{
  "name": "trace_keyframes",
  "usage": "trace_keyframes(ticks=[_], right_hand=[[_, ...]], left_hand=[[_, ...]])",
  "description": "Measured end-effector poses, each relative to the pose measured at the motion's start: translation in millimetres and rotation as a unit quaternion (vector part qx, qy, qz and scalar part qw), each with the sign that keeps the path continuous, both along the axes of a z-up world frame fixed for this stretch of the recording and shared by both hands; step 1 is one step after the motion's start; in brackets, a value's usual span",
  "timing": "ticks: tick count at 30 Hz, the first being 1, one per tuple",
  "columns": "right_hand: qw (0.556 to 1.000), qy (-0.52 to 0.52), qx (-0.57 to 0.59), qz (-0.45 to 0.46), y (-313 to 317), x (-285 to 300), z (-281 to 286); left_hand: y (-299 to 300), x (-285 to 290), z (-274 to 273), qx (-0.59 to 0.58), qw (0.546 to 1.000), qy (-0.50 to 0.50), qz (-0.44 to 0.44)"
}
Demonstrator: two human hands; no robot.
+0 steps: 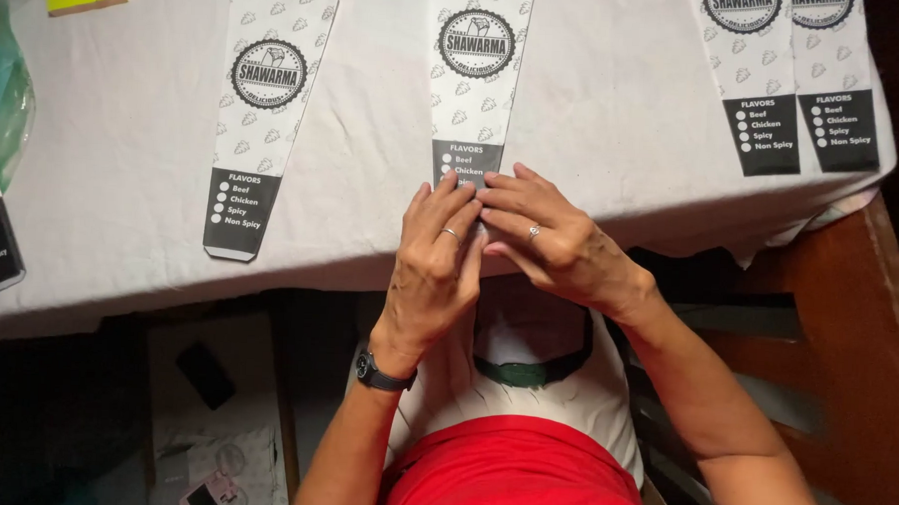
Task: Folding the bottom flaps of paper food sleeves and applying glue to seal them.
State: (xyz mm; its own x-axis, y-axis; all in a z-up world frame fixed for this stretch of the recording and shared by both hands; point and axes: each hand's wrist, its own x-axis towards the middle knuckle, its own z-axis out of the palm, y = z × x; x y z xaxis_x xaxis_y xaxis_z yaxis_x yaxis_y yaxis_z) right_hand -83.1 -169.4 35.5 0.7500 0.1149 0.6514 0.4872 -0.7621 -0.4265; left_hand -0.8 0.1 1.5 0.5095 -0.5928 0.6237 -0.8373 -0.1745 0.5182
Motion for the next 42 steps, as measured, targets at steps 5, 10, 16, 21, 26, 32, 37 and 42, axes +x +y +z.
trace_keyframes(ticks=[5,10,16,21,26,32,37,42], right_hand=[[1.000,0.027,-0.002,0.010,-16.5,-4.2,4.1],[1.000,0.023,-0.003,0.003,-21.6,-4.5,2.8],[1.000,-0.008,0.001,-0.001,-20.3,-5.0,2.9],[1.000,-0.004,0.028,-0.012,-21.5,-4.0,-5.9],[0.995,0.025,0.073,-0.060,-12.9,-3.9,-6.3],[0.985,0.067,0.123,-0.103,-9.2,-2.4,-2.9],[0.973,0.124,0.166,-0.105,-12.4,-2.3,-0.2],[0.965,0.133,0.208,-0.085,-17.4,-1.2,2.9]], left_hand=[[2.6,-0.1,2.5,-0.009,0.999,0.027,-0.016],[0.9,1.6,-0.3,-0.020,0.999,0.028,-0.032],[-4.2,-2.1,-3.6,-0.078,0.996,0.033,-0.028],[-8.2,-0.9,-3.8,-0.090,0.995,0.046,-0.012],[-14.4,-2.2,3.5,-0.082,0.995,0.050,0.020],[-21.8,-5.2,7.9,-0.071,0.995,0.050,0.053],[-21.4,-3.3,8.7,-0.043,0.994,0.083,0.051],[-8.4,14.0,20.9,-0.023,0.985,0.167,-0.028]])
